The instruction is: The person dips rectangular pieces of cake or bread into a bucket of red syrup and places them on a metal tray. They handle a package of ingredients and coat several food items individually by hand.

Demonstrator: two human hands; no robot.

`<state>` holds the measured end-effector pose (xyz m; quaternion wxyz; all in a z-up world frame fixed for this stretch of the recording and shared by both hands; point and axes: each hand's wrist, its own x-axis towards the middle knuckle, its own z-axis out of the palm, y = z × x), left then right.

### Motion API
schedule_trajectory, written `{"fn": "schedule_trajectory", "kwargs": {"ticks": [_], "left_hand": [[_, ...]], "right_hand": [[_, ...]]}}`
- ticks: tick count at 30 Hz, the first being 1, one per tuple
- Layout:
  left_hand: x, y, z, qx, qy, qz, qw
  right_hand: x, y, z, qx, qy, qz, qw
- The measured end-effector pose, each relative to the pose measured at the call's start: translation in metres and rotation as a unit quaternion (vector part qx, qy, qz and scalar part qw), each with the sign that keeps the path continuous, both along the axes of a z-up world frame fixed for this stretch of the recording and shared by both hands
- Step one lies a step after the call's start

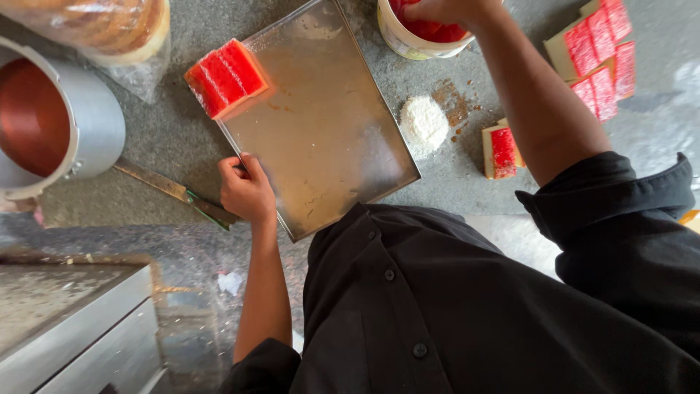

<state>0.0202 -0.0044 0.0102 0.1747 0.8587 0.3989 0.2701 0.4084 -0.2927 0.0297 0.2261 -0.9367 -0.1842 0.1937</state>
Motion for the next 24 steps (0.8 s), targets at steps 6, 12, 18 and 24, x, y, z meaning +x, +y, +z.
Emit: {"fn": "schedule_trajectory", "kwargs": {"ticks": [6, 12, 18, 24], "left_hand": [[-0.004, 0.002, -0.002, 0.001, -0.046, -0.003, 0.999], [-0.004, 0.001, 0.001, -0.007, -0.055, -0.007, 0.998], [-0.012, -0.002, -0.002, -0.013, -0.063, -0.022, 0.998], [-0.011, 0.002, -0.002, -0.020, -0.063, -0.027, 0.997]], "right_hand": [[0.002, -0.038, 0.069, 0.190, 0.187, -0.022, 0.964], [0.001, -0.059, 0.118, 0.395, 0.270, -0.022, 0.878], [-0.020, -0.048, 0.112, 0.474, 0.277, -0.039, 0.835], [-0.035, -0.043, 0.132, 0.478, 0.271, -0.144, 0.823]]}}
